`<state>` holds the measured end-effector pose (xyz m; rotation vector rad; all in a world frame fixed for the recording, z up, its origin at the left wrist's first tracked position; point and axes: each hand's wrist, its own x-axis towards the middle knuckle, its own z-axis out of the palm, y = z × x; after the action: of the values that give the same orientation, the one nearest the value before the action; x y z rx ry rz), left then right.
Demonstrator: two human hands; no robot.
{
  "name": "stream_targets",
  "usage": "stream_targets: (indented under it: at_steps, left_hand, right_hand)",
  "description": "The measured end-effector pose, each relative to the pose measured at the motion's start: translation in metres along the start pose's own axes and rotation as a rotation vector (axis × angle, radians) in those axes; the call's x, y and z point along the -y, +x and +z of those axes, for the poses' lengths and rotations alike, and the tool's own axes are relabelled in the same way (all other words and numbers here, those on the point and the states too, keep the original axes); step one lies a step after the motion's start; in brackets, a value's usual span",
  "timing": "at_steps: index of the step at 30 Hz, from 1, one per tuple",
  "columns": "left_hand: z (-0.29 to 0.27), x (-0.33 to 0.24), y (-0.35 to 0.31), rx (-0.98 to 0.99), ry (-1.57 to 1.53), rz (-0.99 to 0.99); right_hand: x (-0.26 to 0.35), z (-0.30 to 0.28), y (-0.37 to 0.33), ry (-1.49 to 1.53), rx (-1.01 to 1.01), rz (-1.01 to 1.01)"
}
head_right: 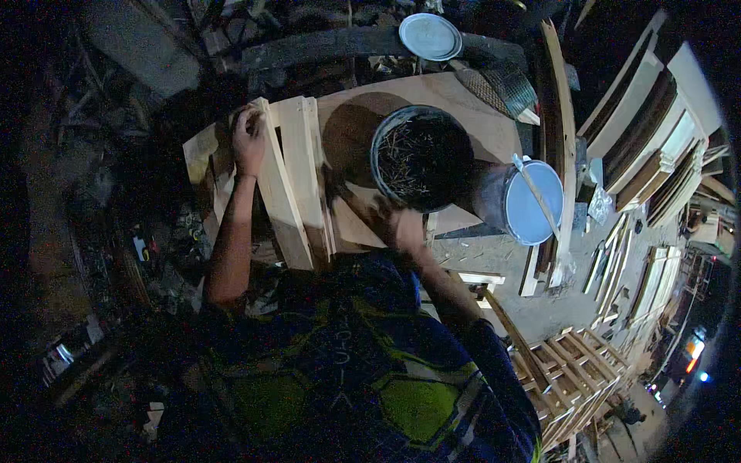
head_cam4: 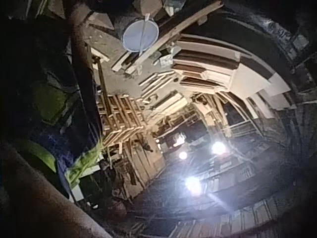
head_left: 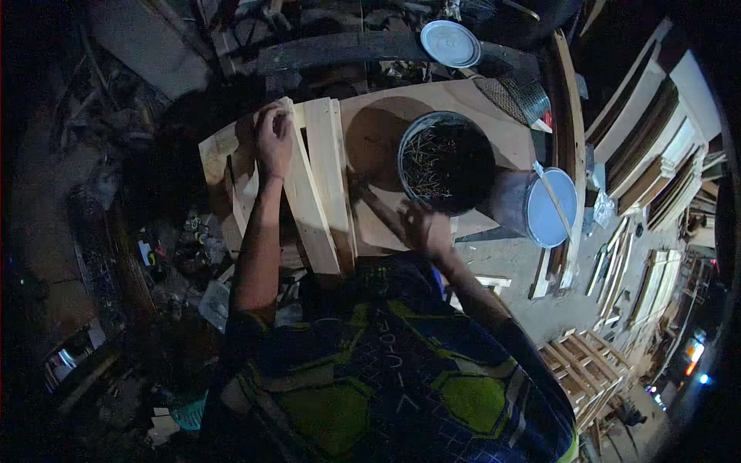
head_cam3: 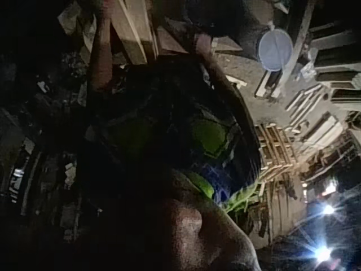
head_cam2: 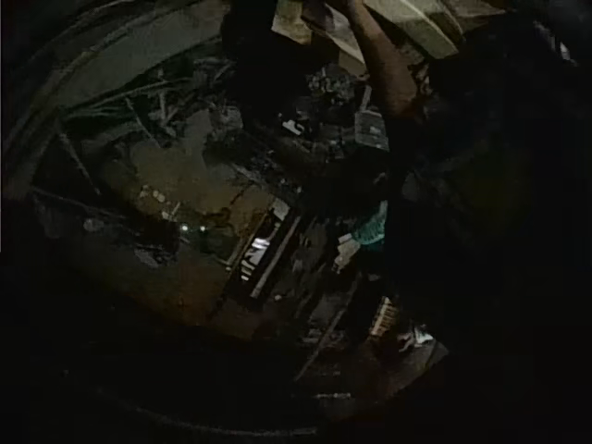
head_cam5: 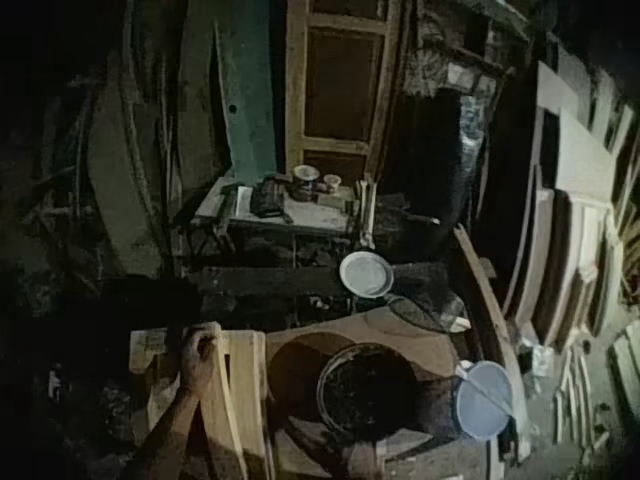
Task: The recorder is using a hammer and nails to assemble wooden rectangular frames.
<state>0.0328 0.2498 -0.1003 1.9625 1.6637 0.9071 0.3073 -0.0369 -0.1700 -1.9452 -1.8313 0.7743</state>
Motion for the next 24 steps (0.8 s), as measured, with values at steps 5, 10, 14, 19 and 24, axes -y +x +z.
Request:
stream_targets:
  at_steps: [5,10,14,19,24]
  left_hand:
    - [0.001,-0.02,-0.058,-0.09,0.085,0.163]
    - [-0.002,-0.016,-0.111,-0.093,-0.018,0.137]
    - [0.0,-0.023,-0.162,-0.058,-0.111,0.192]
    - [0.005,-0.082,-0.21,0.293,-0.6,-0.217]
    - [-0.001,-0.116,-0.199,0.483,-0.955,-0.313]
  right_hand:
    - [-0.032,-0.028,0.076,0.005,-0.364,0.068]
    - [-0.037,-0.017,0.125,-0.046,-0.291,0.232]
    - [-0.029,-0.039,0.115,0.05,-0.257,0.3]
    - [0.022,-0.093,0.049,0.429,-0.288,-0.114]
    - [0.089,-0.09,0.004,0.646,0.161,-0.097]
